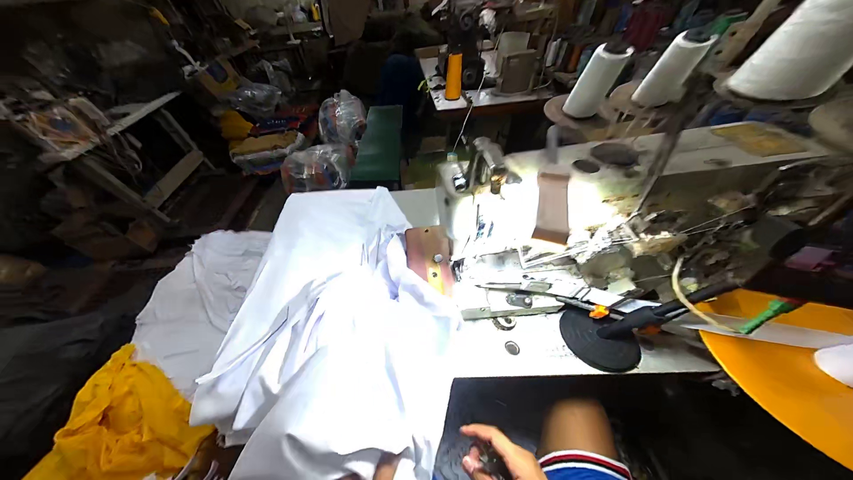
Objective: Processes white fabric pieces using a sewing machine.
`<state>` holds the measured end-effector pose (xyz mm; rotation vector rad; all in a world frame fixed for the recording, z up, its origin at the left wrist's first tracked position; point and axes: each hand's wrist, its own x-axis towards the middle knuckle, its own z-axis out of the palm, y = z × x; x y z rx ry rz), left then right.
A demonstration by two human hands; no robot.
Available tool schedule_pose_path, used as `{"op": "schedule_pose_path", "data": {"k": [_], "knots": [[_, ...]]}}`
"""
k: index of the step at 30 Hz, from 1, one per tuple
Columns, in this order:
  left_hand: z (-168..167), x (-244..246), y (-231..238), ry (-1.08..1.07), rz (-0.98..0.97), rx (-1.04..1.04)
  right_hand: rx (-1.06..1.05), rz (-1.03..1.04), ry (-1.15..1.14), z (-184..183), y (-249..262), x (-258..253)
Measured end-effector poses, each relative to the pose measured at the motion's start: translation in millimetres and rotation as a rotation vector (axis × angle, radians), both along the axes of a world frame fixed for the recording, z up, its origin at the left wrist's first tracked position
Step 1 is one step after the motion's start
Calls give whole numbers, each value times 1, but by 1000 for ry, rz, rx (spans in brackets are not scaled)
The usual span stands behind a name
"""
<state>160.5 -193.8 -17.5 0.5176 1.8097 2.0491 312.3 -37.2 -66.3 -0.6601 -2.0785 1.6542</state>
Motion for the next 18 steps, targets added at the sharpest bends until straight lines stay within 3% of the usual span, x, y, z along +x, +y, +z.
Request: {"op": "schedule_pose_path", "data": {"k": [3, 6, 12, 15, 18], "knots": [[-32, 18, -3, -189, 12, -39, 195, 3, -131, 9, 2, 16], [-38, 26, -13, -368, -18, -9, 261, 39, -100, 20, 3, 26], [-41, 27, -30, -412, -248, -67, 410, 212, -97, 33, -6, 28], [-50, 34, -32, -503, -241, -171, 481, 273, -133, 25, -12, 30], [-56, 36, -31, -584, -253, -142, 566, 265, -172, 13, -17, 35]]}}
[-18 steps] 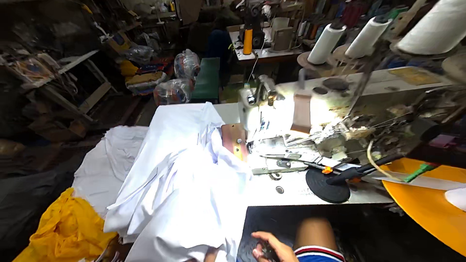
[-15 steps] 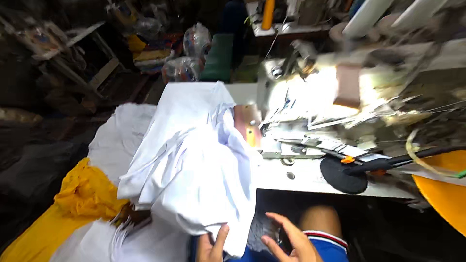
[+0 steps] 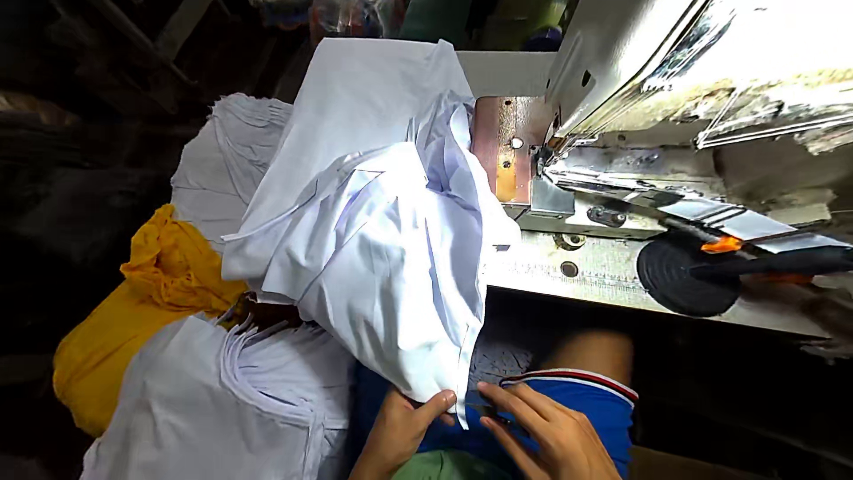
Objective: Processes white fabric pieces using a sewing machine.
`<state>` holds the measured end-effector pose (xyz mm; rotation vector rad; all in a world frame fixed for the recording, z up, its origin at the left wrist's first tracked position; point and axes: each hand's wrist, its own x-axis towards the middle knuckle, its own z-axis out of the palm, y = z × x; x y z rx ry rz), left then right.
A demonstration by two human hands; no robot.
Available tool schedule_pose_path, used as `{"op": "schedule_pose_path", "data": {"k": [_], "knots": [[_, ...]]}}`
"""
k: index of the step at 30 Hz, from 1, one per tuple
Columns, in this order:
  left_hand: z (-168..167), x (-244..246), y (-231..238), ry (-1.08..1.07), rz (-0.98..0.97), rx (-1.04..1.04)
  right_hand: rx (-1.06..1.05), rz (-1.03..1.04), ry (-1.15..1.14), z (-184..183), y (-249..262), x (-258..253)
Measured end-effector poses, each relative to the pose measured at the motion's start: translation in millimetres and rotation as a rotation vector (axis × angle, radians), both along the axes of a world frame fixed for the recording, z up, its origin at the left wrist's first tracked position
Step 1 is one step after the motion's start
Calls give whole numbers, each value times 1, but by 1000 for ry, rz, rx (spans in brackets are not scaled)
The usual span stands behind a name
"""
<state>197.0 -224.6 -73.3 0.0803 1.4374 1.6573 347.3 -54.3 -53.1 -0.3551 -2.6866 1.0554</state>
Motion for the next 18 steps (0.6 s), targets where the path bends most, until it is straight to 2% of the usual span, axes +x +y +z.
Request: {"op": "schedule_pose_path", "data": {"k": [4, 9, 14, 18], "knots": [[1, 2, 3, -9, 8, 53, 24, -42, 0, -14, -3, 12], [2, 0, 14, 30, 3, 33, 162, -13, 137, -37, 2, 20], [0, 0, 20, -18, -1, 33, 90, -30, 285, -50, -9, 9], [0, 1, 22, -94, 32, 30, 76, -28, 312, -49, -13, 0]]}}
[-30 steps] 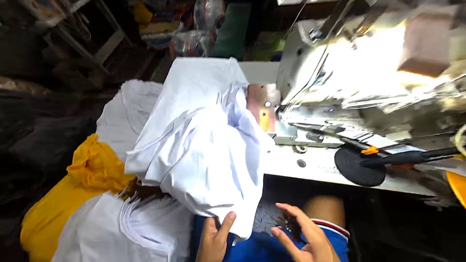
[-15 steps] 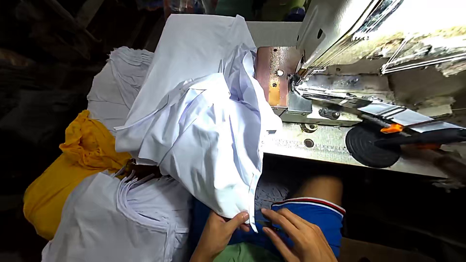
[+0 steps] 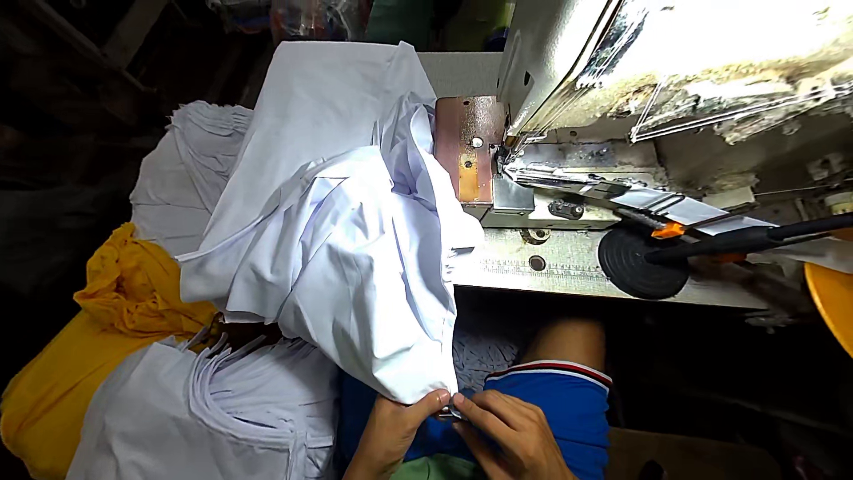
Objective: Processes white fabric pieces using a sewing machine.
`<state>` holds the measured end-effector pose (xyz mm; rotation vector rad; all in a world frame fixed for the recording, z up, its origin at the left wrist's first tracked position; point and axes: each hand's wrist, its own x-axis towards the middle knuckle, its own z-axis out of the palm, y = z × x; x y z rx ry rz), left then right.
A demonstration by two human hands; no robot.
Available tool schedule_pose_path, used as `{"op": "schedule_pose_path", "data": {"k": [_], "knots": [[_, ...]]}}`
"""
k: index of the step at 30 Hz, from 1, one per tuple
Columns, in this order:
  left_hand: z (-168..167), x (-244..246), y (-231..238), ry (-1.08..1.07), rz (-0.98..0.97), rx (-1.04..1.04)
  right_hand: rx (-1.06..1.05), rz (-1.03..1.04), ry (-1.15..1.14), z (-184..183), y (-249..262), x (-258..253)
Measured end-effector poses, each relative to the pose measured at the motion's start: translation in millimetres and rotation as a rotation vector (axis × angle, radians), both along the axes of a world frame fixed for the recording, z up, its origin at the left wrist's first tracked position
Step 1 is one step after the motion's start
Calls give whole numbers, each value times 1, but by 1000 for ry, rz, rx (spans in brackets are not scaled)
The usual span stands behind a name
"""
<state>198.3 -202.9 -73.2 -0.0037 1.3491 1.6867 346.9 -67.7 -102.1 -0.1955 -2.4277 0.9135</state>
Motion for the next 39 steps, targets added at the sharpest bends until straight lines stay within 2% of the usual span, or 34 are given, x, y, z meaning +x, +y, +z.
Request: {"op": "schedule_pose_path", "data": {"k": [15, 26, 30, 34, 36, 39], "knots": [[1, -3, 3, -189, 36, 55, -49, -19, 20, -8, 1, -2], [-1, -5, 3, -129, 27, 81, -7, 23, 39, -5, 3, 5], [-3, -8, 1, -103, 31, 75, 114, 50, -90, 4, 15, 21], [-1, -7, 1, -109, 47, 72, 260, -118, -364, 10, 32, 25], [0, -6, 1, -117, 50, 68, 253, -156, -322, 15, 38, 23], [1, -5, 1, -124, 52, 51, 187, -106, -225, 25, 36, 14]]}}
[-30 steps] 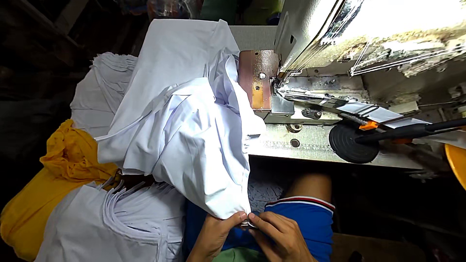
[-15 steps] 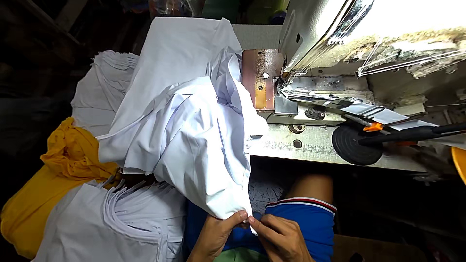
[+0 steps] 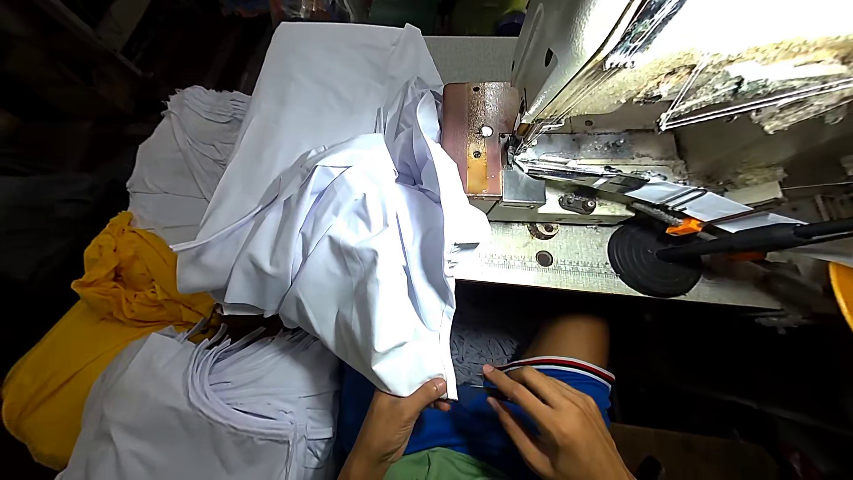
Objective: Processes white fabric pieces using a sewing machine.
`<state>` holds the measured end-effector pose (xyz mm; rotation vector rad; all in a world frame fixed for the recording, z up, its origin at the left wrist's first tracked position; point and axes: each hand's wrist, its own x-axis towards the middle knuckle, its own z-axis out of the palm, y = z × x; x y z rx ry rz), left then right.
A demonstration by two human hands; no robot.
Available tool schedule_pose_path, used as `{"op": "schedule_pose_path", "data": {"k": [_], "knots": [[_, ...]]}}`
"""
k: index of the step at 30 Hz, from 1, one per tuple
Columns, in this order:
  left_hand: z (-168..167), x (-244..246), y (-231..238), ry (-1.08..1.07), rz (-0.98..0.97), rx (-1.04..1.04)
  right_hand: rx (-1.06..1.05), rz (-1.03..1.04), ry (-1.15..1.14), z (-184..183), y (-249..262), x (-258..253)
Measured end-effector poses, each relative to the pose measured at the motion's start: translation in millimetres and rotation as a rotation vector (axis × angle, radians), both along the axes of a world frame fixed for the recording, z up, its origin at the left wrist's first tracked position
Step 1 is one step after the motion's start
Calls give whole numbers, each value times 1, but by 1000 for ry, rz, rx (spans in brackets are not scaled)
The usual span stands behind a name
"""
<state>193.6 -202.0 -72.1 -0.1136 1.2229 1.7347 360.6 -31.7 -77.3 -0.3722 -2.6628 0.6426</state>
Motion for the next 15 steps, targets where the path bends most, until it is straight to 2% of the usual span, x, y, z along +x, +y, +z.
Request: {"op": "schedule_pose_path", "data": {"k": [4, 15], "knots": [[-1, 1, -2, 7, -16, 6, -22, 57, 60, -1, -6, -13], [-3, 2, -4, 35, -37, 5, 11, 109, 53, -1, -7, -18]]}}
